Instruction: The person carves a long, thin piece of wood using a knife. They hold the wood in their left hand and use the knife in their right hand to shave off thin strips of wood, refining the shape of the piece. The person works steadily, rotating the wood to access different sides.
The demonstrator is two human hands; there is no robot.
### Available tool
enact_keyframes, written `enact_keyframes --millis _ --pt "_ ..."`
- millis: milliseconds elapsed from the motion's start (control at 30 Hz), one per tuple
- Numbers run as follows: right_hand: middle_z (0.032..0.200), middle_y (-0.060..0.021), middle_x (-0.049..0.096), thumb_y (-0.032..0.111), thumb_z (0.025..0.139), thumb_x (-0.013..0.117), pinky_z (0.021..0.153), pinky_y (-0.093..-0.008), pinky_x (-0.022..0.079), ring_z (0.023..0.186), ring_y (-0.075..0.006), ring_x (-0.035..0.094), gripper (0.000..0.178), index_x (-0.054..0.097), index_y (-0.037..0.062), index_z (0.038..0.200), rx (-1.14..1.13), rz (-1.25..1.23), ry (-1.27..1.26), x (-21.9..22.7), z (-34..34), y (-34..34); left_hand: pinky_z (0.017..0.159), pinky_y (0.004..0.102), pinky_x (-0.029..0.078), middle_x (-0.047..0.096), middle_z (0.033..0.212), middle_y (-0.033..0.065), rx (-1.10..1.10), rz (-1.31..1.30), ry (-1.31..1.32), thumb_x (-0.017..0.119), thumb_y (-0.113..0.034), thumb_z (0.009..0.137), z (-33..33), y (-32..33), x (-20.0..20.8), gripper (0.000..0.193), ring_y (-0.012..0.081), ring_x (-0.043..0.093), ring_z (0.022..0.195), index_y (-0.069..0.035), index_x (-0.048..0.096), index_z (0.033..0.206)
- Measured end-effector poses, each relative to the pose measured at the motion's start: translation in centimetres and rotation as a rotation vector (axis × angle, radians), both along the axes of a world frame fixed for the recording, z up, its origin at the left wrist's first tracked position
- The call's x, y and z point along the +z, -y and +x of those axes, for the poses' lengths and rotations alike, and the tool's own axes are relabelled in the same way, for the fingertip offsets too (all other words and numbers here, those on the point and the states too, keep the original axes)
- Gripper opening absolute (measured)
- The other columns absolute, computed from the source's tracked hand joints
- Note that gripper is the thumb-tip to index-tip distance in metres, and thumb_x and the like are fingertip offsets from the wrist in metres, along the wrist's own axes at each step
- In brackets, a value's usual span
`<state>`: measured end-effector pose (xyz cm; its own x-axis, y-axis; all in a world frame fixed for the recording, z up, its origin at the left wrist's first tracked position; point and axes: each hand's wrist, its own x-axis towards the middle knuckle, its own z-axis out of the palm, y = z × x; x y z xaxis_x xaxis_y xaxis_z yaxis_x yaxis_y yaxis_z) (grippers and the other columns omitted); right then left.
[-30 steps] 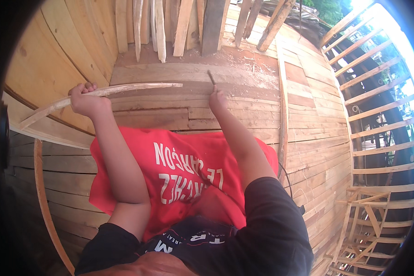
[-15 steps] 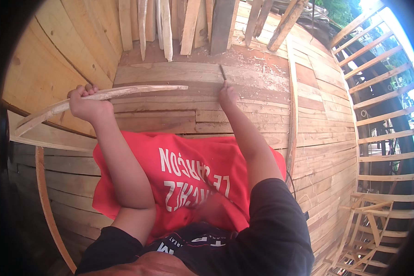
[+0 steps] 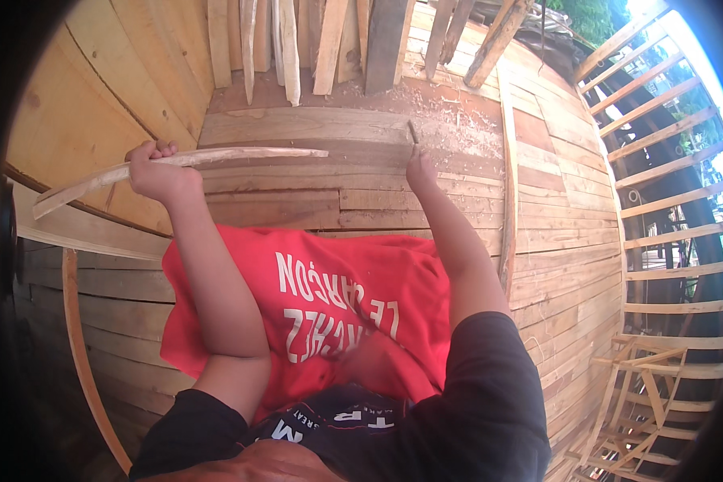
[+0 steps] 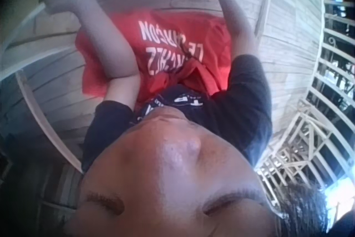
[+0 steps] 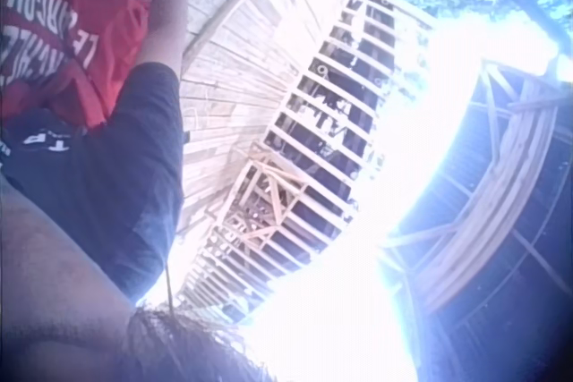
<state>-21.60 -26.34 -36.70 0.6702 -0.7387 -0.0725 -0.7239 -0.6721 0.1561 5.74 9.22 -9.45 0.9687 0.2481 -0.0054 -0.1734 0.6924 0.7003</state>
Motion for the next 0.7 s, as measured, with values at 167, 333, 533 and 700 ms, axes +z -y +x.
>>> enact_keyframes --millis 167,333,533,700 --pt "0.102 -0.0252 0.050 -0.003 0.088 0.044 0.065 -0.0466 0.055 0.075 -0.0394 0.064 0.074 0.014 0.0070 0.155 0.461 0.178 0.135 3.9 -0.5 -6.9 0.059 0.0334 0.038 0.032 0.065 0.0019 0.043 0.045 0.019 0.049 -0.001 0.071 0.8 -1.2 -0.6 0.018 0.0160 0.033 0.059 -0.010 0.035 0.065" --pt "0.106 -0.0200 0.050 0.004 0.092 0.043 0.074 -0.0445 0.057 0.082 -0.0341 0.065 0.072 0.014 0.0167 0.156 0.875 0.181 0.046 3.5 -4.9 -14.6 0.057 0.0310 0.037 0.032 0.063 0.0015 -0.002 -0.009 0.012 0.049 0.002 0.067 0.6 -0.1 -0.9 0.020 0.0152 0.034 0.056 -0.009 0.034 0.064" --pt "0.099 -0.0222 0.052 0.000 0.090 0.044 0.061 -0.0436 0.056 0.074 -0.0359 0.064 0.072 0.015 0.0077 0.155 0.088 0.010 0.012 2.1 -6.5 -8.2 0.053 0.0297 0.036 0.035 0.063 0.0021 -0.003 0.019 0.042 0.050 0.003 0.065 0.2 0.3 -1.2 0.020 0.0154 0.035 0.053 -0.009 0.034 0.064" --pt "0.103 -0.0200 0.050 0.001 0.091 0.043 0.068 -0.0441 0.055 0.078 -0.0353 0.064 0.073 0.013 0.0136 0.156 0.521 0.219 0.118 4.2 -3.7 -14.3 0.052 0.0303 0.035 0.037 0.064 0.0030 0.073 0.048 0.079 0.051 0.003 0.067 0.4 -0.8 -1.0 0.018 0.0156 0.037 0.054 -0.007 0.036 0.065"
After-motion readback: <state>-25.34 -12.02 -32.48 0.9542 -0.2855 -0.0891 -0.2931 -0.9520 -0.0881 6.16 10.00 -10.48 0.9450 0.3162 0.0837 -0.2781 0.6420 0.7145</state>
